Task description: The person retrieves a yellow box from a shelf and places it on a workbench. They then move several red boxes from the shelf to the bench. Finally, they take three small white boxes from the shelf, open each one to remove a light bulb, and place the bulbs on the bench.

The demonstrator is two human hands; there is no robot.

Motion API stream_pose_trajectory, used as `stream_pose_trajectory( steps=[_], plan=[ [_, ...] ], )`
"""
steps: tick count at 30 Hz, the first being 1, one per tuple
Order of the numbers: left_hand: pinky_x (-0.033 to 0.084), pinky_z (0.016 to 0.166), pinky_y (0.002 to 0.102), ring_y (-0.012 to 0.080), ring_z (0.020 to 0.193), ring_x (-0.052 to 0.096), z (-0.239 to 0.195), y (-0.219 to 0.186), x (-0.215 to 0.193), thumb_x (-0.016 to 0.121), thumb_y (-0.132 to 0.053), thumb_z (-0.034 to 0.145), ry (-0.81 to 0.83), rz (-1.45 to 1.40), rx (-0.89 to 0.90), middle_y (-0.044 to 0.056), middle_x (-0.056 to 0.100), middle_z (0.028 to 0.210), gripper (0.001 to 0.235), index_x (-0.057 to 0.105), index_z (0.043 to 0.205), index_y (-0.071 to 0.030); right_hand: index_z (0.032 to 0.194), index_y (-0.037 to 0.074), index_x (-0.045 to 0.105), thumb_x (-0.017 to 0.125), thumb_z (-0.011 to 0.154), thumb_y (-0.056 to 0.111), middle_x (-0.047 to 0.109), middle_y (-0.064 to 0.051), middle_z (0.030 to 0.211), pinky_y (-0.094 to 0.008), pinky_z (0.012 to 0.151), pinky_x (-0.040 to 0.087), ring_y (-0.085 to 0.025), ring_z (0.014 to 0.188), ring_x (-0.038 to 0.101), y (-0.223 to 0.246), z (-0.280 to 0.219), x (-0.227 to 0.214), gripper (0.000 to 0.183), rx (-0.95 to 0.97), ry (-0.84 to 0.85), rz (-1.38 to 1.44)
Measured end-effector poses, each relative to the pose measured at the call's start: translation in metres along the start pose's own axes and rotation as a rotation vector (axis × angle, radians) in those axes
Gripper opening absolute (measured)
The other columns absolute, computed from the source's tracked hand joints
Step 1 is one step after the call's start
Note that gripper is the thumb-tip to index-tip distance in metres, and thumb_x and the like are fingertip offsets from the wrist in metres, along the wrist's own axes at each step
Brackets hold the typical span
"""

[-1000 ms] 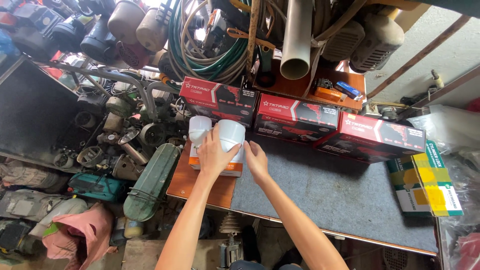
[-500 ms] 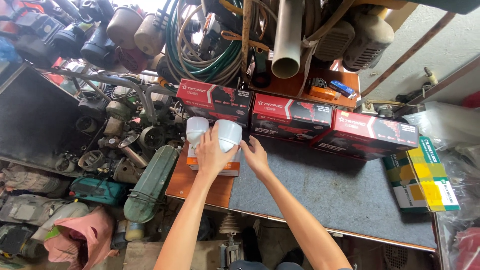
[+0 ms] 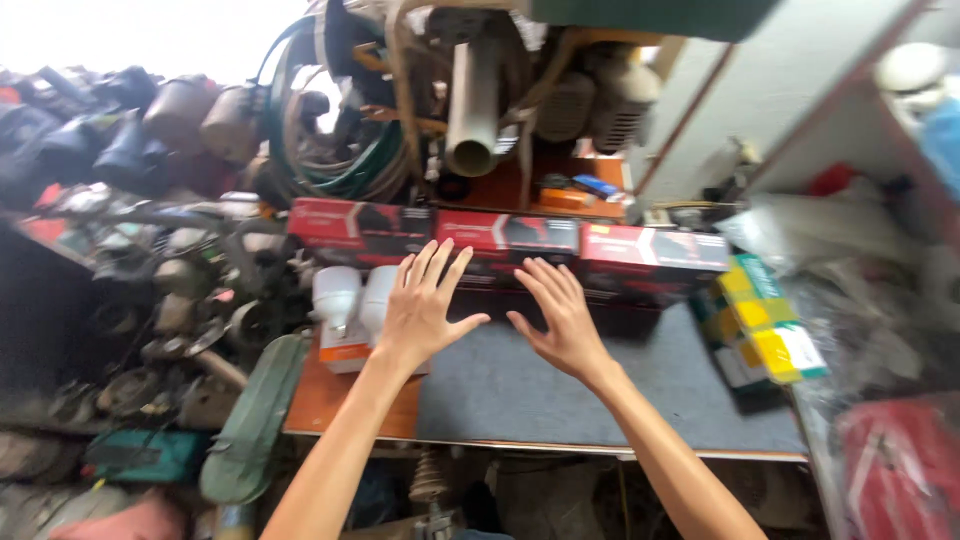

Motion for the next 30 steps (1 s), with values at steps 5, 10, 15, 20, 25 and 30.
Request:
stream_pose_trajectory(
  steps=[5, 10, 15, 20, 25, 30],
  plan=[
    [0.032, 0.116, 0.054, 0.0373, 0.140, 0.042, 0.042, -0.096, 0.002, 0.082, -0.062, 0.070, 0.024, -0.067, 0.191, 0.018, 0.050, 0.147, 0.100, 0.049, 0.149, -0.010, 0.146, 0.006, 0.051, 0.078, 0.086, 0.030, 0.047, -0.018, 0.156, -0.055, 0.123, 0.025, -0.035, 0.149, 0.038, -0.022, -0.052, -0.120, 0.070, 0.080, -0.008, -0.229],
    [0.032, 0.115, 0.053, 0.0368, 0.140, 0.043, 0.072, -0.228, 0.000, 0.081, -0.062, 0.070, 0.014, -0.209, 0.414, 0.018, 0.050, 0.149, 0.101, 0.048, 0.149, -0.009, 0.149, 0.005, 0.049, 0.077, 0.084, 0.038, 0.041, -0.020, 0.158, -0.057, 0.122, 0.022, -0.036, 0.150, 0.032, -0.021, -0.112, -0.229, 0.078, 0.201, -0.026, -0.431],
    [0.032, 0.117, 0.054, 0.0362, 0.141, 0.042, 0.085, -0.353, -0.008, 0.081, -0.062, 0.073, -0.011, -0.318, 0.623, 0.018, 0.049, 0.150, 0.099, 0.047, 0.151, -0.011, 0.150, 0.005, 0.047, 0.075, 0.085, 0.042, 0.039, -0.022, 0.159, -0.058, 0.122, 0.020, -0.037, 0.151, 0.031, -0.005, -0.179, -0.327, 0.080, 0.295, -0.060, -0.612],
    [0.030, 0.118, 0.055, 0.0360, 0.143, 0.041, 0.085, -0.453, -0.020, 0.080, -0.064, 0.072, -0.025, -0.442, 0.797, 0.018, 0.047, 0.153, 0.101, 0.046, 0.152, -0.013, 0.150, 0.006, 0.046, 0.075, 0.086, 0.044, 0.036, -0.023, 0.160, -0.058, 0.122, 0.018, -0.038, 0.151, 0.029, 0.008, -0.247, -0.403, 0.080, 0.485, -0.076, -0.748],
    [0.030, 0.117, 0.056, 0.0357, 0.144, 0.041, 0.083, -0.529, -0.033, 0.081, -0.064, 0.070, -0.011, -0.596, 0.975, 0.016, 0.047, 0.154, 0.103, 0.045, 0.153, -0.014, 0.150, 0.008, 0.046, 0.077, 0.084, 0.042, 0.033, -0.021, 0.162, -0.058, 0.124, 0.017, -0.036, 0.153, 0.027, 0.035, -0.299, -0.461, 0.081, 0.646, -0.126, -0.852],
    [0.031, 0.117, 0.056, 0.0369, 0.142, 0.042, 0.082, -0.600, -0.047, 0.083, -0.058, 0.070, 0.004, -0.743, 1.135, 0.016, 0.047, 0.153, 0.100, 0.045, 0.153, -0.016, 0.151, 0.010, 0.046, 0.080, 0.081, 0.037, 0.033, -0.019, 0.163, -0.057, 0.124, 0.018, -0.035, 0.153, 0.026, 0.069, -0.346, -0.504, 0.082, 0.820, -0.214, -0.951]
  ],
)
Point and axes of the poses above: each hand's wrist, its own z-axis towards the middle knuckle, its own x-axis out of the palm, y = z × x, the point moved 10 cm from there along z, towards the middle knuckle
